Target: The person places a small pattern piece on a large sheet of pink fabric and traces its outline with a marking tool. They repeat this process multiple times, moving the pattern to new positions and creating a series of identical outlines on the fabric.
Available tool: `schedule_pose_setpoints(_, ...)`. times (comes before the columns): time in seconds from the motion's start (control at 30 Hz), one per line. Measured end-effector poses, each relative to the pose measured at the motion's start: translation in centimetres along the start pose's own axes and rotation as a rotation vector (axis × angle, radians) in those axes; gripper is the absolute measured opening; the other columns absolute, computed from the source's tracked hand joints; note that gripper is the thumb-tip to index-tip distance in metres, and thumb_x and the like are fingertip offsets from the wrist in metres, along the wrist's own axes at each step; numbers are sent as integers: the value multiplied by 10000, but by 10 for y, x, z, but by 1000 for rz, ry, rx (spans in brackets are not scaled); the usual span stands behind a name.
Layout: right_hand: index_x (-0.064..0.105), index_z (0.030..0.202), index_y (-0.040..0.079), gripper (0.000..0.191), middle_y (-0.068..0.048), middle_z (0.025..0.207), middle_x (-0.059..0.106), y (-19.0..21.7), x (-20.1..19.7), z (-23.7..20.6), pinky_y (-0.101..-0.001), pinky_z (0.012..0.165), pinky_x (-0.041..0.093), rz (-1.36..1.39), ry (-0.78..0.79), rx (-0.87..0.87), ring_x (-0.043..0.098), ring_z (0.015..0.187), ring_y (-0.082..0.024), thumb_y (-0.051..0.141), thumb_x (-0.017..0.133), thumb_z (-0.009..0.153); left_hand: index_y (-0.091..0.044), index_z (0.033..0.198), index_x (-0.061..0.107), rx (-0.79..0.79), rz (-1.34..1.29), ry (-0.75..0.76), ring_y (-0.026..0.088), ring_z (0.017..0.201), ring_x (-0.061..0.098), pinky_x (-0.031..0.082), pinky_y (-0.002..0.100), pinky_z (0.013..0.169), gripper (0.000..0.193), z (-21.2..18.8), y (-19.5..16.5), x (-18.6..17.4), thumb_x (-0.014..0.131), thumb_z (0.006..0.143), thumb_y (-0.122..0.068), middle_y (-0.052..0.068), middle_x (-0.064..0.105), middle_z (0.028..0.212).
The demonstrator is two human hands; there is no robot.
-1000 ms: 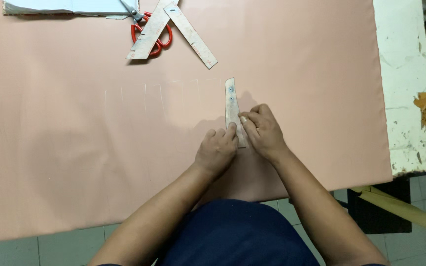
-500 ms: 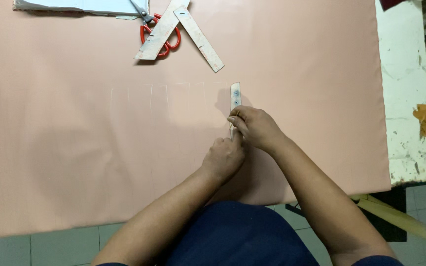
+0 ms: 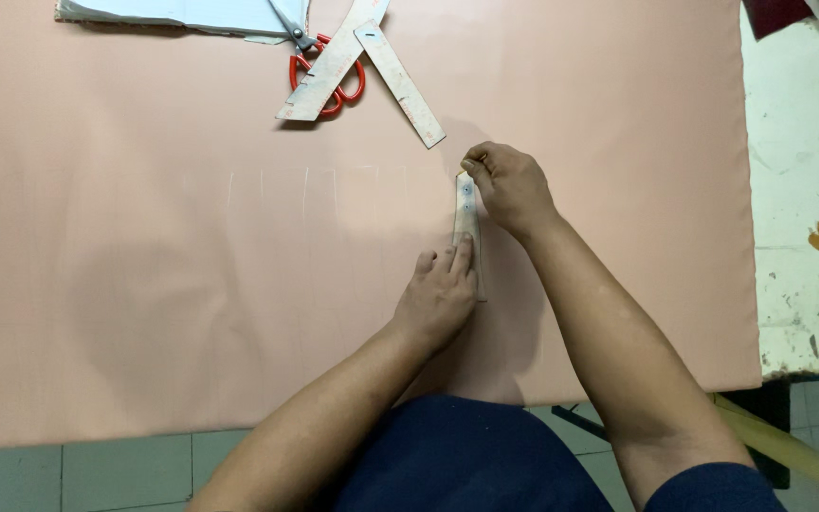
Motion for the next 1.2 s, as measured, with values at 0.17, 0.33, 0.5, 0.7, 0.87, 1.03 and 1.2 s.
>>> schedule_pose_setpoints(0.17,710,1041,54,168,-123,955,739,-4,-3,1,-381,743,563,36,-25,-3,719,838,-270,214,677,1000,3,1113,703,-13,14,83,292,1235,591,383,471,1046,314,3,2,13,514,909,-143,245,548,1460)
schedule_pose_setpoints(0.33,711,1036,56,169,-125,953,734,-21,-5,-5,-390,739,549,-37,-29,37,710,832,-282,220,674,1014,-30,1080,710,-25,-22,95,254,1221,595,349,457,1063,277,3,2,24,514,923,-145,207,564,1458)
schedule_pose_setpoints(0.5,720,1036,48,173,-132,963,740,-39,3,-25,-382,745,553,31,-59,-1,716,838,-286,213,675,1007,-68,1037,711,-21,-16,107,234,1213,581,340,480,1074,239,-1,-5,45,523,922,-159,170,576,1445)
schedule_pose_setpoints(0.7,729,1045,32,194,-143,956,742,-73,29,-105,-376,746,568,27,2,31,724,832,-280,216,679,1004,-91,1056,698,-22,-47,133,220,1228,563,333,478,1075,216,-13,-11,79,551,910,-155,138,578,1439)
schedule_pose_setpoints(0.87,736,1045,59,198,-110,975,762,-93,42,-188,-343,743,585,80,67,111,744,827,-239,227,664,970,-93,1130,674,-26,-109,83,215,1238,562,339,465,1064,240,-18,-10,94,572,922,-156,113,582,1446)
schedule_pose_setpoints(1.03,741,1040,74,184,-94,963,765,-118,47,-225,-335,738,584,73,112,192,739,810,-231,228,665,975,-77,1271,633,-64,-240,178,215,1269,519,326,485,1040,442,-13,-7,108,651,846,-194,64,542,1463)
schedule_pose_setpoints(1.2,740,1032,82,175,-86,937,766,-143,58,-248,-328,730,587,74,106,229,738,789,-216,229,674,964,-159,1251,623,-99,-216,369,256,1473,319,178,574,1172,509,-11,-11,129,779,791,-311,44,428,1545)
Point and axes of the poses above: each hand's wrist, its own z-axis towards the middle knuckle, its own x-axis out of the palm, y = z × x, the point moved 8 cm from there along z, towards the middle knuckle
